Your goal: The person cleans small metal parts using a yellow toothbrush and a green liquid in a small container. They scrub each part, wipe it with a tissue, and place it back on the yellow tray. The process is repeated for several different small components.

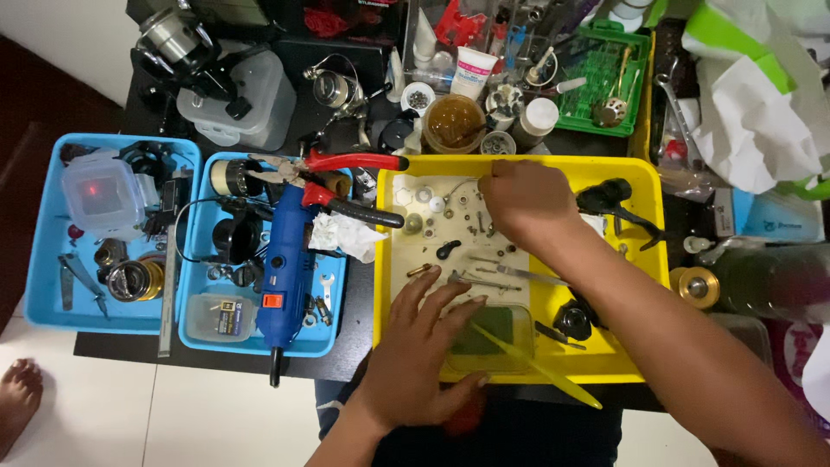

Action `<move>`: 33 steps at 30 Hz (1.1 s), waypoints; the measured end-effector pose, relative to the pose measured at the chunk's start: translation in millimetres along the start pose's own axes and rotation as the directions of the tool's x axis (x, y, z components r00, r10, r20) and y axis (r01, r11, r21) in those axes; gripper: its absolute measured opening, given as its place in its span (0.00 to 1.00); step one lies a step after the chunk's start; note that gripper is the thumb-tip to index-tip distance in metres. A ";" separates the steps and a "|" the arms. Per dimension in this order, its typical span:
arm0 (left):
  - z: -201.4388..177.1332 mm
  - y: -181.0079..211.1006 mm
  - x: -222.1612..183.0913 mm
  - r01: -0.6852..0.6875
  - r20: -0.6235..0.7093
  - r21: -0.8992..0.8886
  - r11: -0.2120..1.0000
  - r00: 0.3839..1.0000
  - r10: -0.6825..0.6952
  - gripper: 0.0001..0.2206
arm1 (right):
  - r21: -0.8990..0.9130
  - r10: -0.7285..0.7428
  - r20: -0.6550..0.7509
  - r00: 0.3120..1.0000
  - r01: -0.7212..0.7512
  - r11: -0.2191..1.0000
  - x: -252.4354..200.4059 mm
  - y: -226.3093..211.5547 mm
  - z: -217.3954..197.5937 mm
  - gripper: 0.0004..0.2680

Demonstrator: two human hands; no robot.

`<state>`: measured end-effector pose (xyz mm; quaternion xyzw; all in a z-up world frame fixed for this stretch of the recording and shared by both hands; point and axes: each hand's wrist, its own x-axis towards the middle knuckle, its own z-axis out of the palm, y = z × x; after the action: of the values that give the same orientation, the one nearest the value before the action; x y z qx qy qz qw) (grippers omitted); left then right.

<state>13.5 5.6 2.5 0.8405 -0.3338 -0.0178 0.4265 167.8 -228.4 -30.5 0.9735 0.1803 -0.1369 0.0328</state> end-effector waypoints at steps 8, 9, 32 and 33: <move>-2.1 -4.0 -0.1 -0.017 0.009 0.001 1.000 1.000 0.017 0.31 | -0.234 -0.014 -0.005 1.000 0.012 0.972 17.1 -20.2 13.6 0.08; -2.3 -4.2 -0.5 -0.016 0.007 0.000 1.000 1.000 0.016 0.31 | -0.236 -0.016 -0.004 1.000 0.014 0.972 16.0 -26.1 1.0 0.08; 7.3 -14.9 -8.6 -0.011 -0.188 -0.131 0.991 0.982 -0.014 0.19 | 0.157 -0.008 -0.168 0.986 0.035 0.987 -35.4 -13.0 -33.1 0.06; 5.1 -11.2 -6.4 -0.013 -0.191 -0.129 0.992 0.982 -0.012 0.19 | 0.155 -0.009 -0.171 0.985 0.036 0.987 -48.9 -18.6 -51.8 0.06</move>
<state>13.1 10.3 -10.6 0.8088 -0.2896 0.0415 0.5101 130.5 -221.9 32.6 0.9790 0.1822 -0.0677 -0.0611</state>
